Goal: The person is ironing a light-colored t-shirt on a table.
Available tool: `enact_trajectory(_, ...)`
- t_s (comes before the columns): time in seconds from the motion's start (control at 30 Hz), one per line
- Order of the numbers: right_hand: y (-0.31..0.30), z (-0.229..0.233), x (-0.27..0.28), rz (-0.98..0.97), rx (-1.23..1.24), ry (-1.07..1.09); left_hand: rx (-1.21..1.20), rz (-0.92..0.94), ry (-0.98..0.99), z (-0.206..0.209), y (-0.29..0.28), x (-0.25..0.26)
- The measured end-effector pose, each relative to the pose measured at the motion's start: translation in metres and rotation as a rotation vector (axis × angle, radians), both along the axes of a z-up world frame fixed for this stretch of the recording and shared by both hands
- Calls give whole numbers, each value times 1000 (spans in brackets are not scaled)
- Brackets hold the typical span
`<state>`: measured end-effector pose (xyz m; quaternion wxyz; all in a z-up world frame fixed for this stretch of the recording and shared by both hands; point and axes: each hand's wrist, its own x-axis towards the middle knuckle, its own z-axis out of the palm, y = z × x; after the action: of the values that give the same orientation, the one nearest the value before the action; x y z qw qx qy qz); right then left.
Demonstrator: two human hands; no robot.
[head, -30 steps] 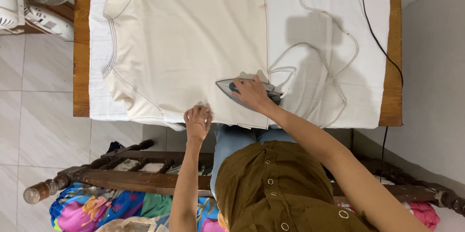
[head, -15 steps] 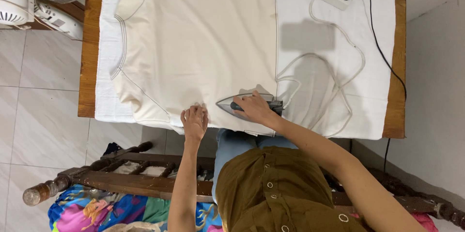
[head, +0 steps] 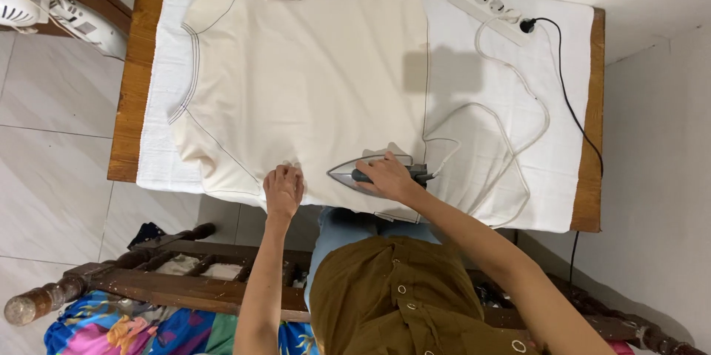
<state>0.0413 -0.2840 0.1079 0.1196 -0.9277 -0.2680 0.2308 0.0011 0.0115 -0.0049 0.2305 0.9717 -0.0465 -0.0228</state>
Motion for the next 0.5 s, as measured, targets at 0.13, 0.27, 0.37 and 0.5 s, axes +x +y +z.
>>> enact_trajectory(0.13,9,-15,-3,82,-34,13,-6,14,-36,10,11,3)
enact_trajectory(0.27,32,-15,-1,109,-59,31,37,44,-38,4,32,2)
enact_trajectory(0.37,50,-9,6,36,-58,42,34,64,-10,2,48,3)
enact_trajectory(0.5,63,-39,17,-108,42,-173,6,81,26,6,60,1)
